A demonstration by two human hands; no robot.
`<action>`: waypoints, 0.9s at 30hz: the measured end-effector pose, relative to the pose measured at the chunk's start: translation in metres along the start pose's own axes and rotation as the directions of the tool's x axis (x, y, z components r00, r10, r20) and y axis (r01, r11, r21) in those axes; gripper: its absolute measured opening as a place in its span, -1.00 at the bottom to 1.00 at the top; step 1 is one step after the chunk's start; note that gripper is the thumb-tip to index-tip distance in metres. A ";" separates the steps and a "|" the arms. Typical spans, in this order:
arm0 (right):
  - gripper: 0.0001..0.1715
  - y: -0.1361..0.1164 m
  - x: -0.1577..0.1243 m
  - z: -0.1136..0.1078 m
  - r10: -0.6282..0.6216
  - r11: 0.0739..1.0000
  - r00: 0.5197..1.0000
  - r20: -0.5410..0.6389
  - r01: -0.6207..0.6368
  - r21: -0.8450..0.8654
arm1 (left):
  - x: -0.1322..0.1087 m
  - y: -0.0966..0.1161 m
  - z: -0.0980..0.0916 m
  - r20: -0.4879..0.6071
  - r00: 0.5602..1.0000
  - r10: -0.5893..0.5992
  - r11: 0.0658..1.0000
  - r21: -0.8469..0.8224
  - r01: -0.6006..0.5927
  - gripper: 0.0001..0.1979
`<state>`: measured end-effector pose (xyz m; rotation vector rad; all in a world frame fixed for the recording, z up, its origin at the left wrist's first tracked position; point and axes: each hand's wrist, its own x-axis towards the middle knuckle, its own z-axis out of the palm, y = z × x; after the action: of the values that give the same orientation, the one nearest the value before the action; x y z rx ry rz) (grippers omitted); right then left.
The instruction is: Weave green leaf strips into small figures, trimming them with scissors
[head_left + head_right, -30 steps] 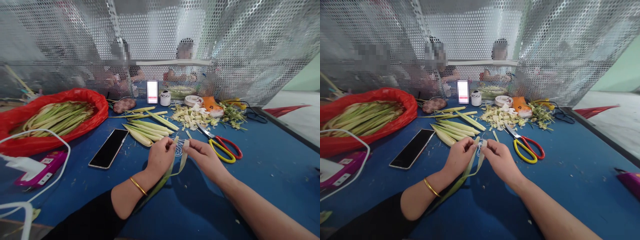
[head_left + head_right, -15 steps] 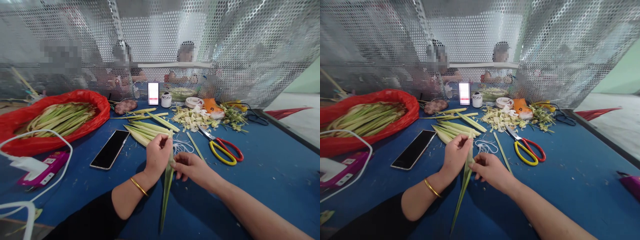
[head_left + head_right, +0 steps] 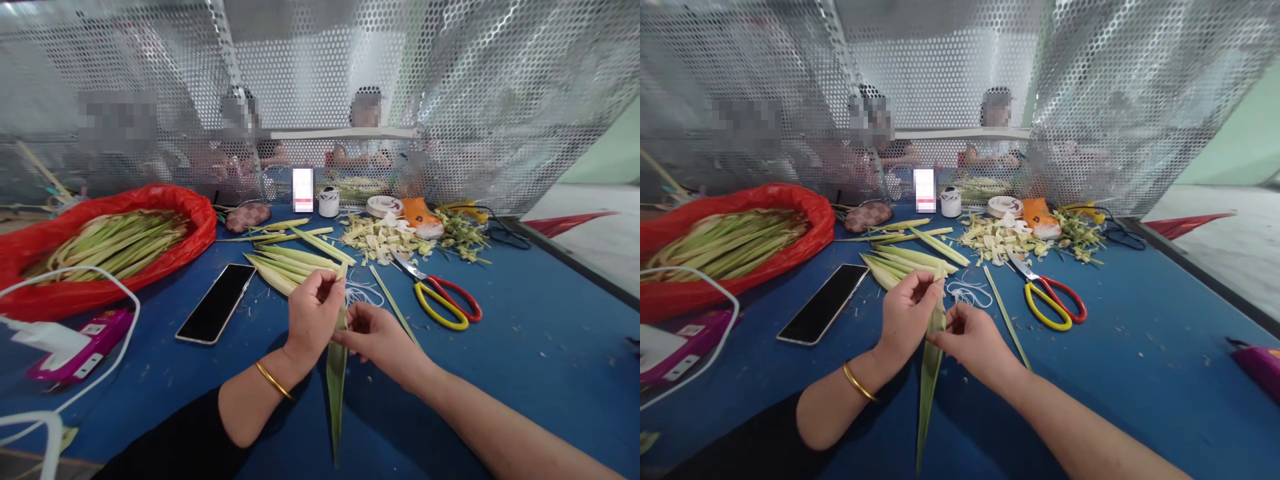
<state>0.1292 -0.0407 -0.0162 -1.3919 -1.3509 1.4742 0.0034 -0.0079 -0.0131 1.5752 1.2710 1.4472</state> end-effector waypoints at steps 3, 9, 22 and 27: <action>-0.80 -0.001 0.000 -0.001 -0.002 1.000 1.000 -0.015 0.002 0.024 | 0.002 -0.001 0.000 -0.048 0.997 -0.056 0.998 -0.043 0.054 -0.84; -0.69 -0.006 0.002 -0.007 0.028 0.969 0.997 -0.073 -0.009 0.247 | 0.007 -0.002 0.003 -0.025 0.940 -0.340 0.907 -0.273 0.321 -0.74; -0.66 -0.002 0.003 -0.010 -0.136 0.967 0.955 -0.263 0.186 0.176 | 0.002 -0.022 0.006 0.139 0.975 -0.172 0.980 0.130 0.154 -0.82; -0.73 -0.002 -0.001 -0.010 -0.342 0.932 0.873 -0.347 0.361 -0.008 | 0.006 -0.025 0.003 0.110 0.981 -0.160 0.975 0.171 0.139 -0.76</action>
<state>0.1388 -0.0393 -0.0126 -1.2184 -1.2455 0.9687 0.0002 0.0065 -0.0340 1.6093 1.4315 1.1595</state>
